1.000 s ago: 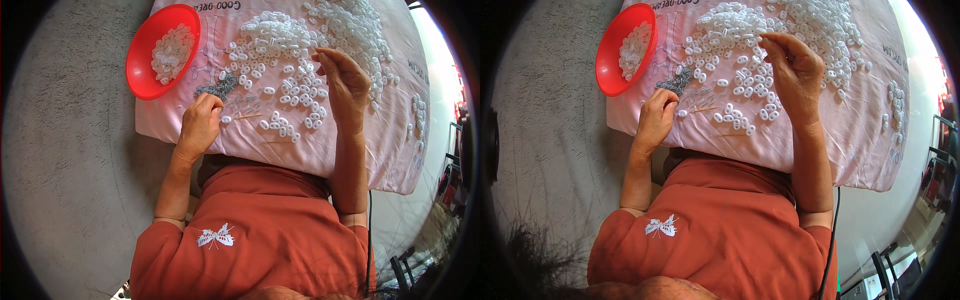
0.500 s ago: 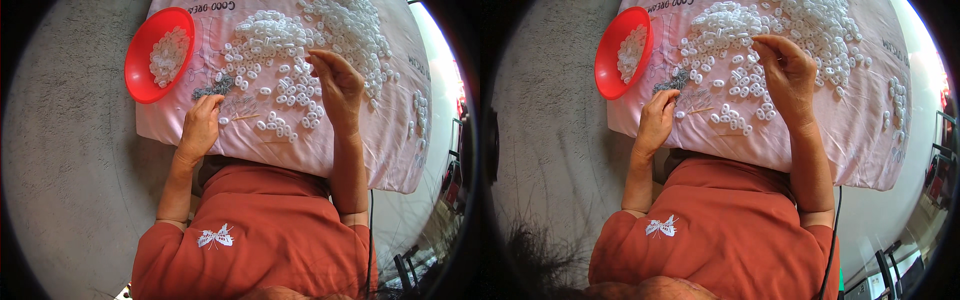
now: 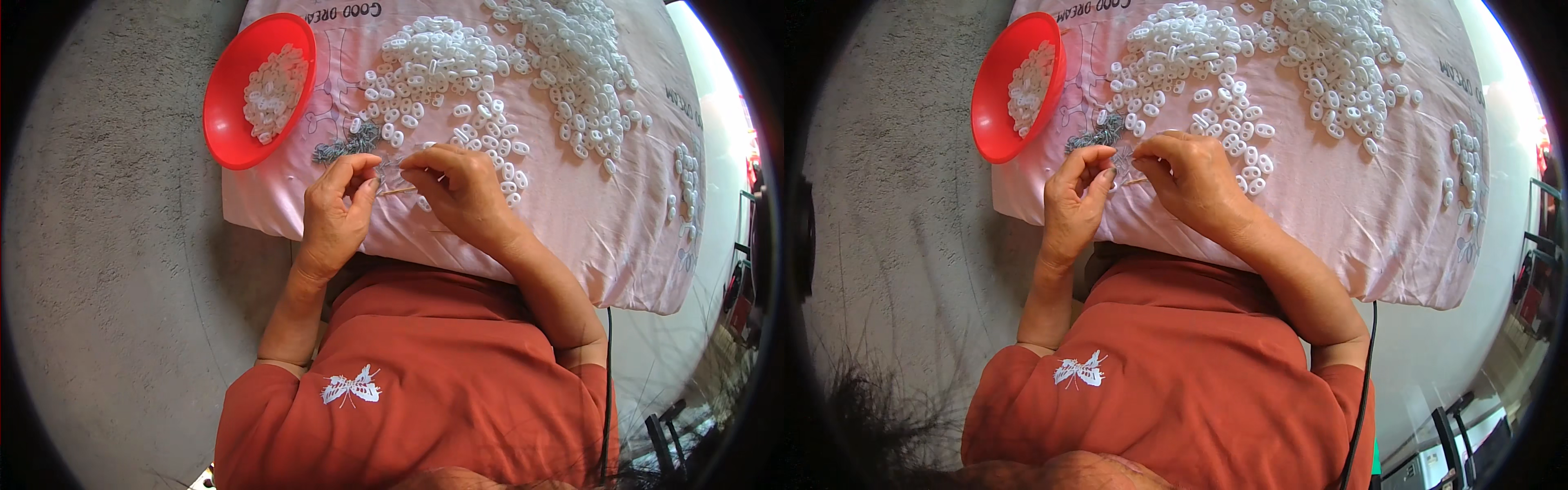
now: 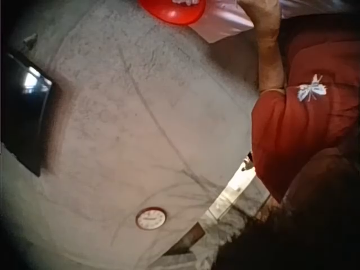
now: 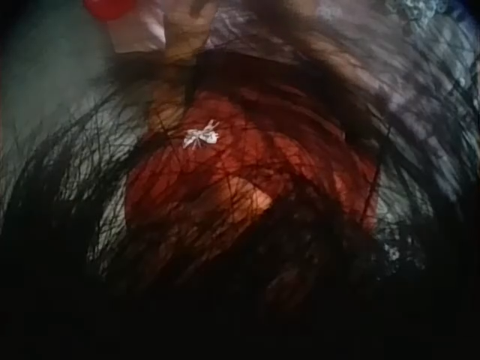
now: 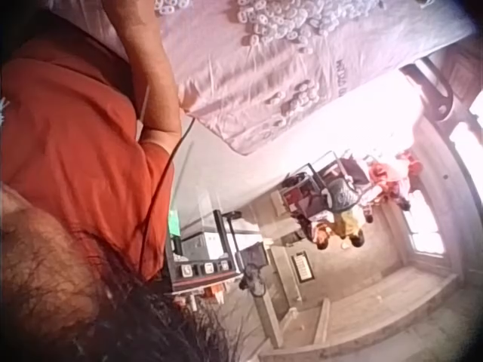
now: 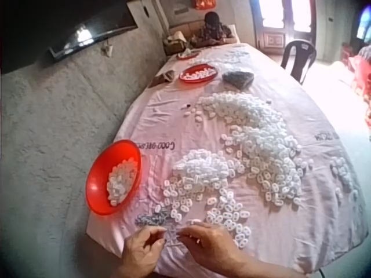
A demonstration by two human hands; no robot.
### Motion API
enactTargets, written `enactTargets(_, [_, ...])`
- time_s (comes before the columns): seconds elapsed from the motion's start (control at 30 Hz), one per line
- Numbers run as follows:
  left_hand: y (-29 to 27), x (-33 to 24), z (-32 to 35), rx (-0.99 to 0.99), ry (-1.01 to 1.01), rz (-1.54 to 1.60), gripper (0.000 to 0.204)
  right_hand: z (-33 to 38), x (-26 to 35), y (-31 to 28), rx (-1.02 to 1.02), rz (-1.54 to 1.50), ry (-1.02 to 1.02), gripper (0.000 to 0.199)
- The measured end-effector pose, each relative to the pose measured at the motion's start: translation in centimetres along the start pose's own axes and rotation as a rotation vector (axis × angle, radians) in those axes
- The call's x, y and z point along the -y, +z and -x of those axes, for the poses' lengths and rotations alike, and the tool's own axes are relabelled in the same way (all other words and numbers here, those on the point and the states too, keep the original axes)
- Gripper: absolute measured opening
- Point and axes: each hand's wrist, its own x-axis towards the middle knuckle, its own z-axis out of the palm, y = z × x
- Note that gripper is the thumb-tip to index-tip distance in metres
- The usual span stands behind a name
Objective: The person assembles cord locks by fitting plastic pieces together by hand and inserting small springs into the components using a toothpick.
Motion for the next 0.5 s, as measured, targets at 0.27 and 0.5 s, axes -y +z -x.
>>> enactTargets(0.27, [0.8,-1.0,0.0,0.005,0.144,-0.070,0.027,0.1,0.1,0.3,0.151,-0.191,0.198,0.014])
enactTargets(0.5, [0.9,-1.3,0.2,0.048,0.148,-0.075,0.027,-0.1,0.0,0.0,0.201,-0.164,0.217,0.012])
